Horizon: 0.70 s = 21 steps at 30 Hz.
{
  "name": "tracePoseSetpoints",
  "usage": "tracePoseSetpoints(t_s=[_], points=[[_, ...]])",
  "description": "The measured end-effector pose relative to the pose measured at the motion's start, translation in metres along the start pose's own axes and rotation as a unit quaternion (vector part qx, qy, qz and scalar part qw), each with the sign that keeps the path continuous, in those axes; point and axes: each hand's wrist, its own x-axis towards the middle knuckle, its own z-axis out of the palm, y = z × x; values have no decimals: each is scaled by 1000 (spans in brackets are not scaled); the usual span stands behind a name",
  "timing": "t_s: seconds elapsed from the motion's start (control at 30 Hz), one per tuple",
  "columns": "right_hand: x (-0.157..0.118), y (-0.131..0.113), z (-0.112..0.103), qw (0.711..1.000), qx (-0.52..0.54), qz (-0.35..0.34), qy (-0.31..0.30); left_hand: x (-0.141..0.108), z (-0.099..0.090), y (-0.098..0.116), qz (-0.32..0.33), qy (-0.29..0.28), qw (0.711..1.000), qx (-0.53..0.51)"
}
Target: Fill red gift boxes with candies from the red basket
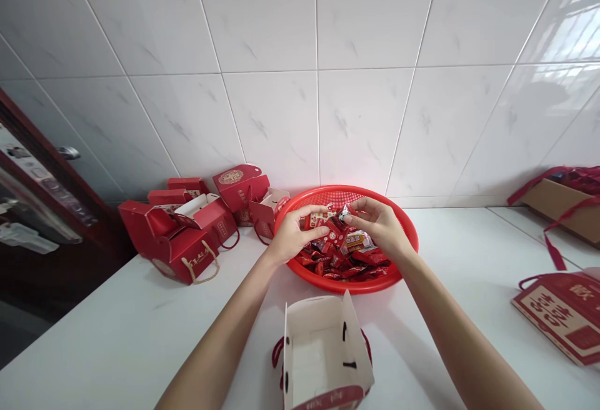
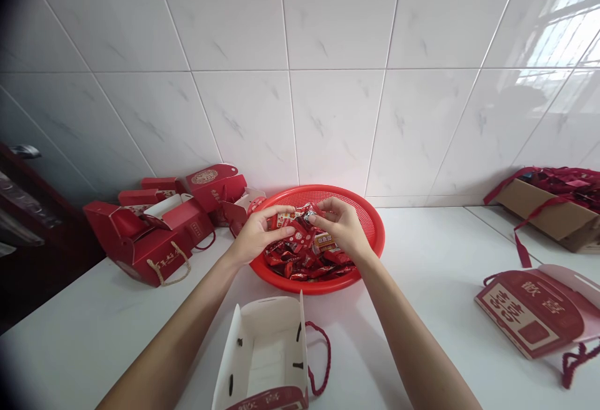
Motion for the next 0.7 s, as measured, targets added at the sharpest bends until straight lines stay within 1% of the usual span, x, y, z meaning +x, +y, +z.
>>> tracePoseSetpoints(t_s=[0.23, 0.43, 0.7], points=[[2, 4, 1, 1000, 5, -8, 3, -1, 0, 4, 3, -13, 1000, -1], [1, 3, 2, 1000, 27, -12, -1, -1, 1, 6, -8, -22, 1000, -5], [0, 2, 4, 999, 0, -29, -13, -1, 0, 6, -14, -22, 1000, -10]])
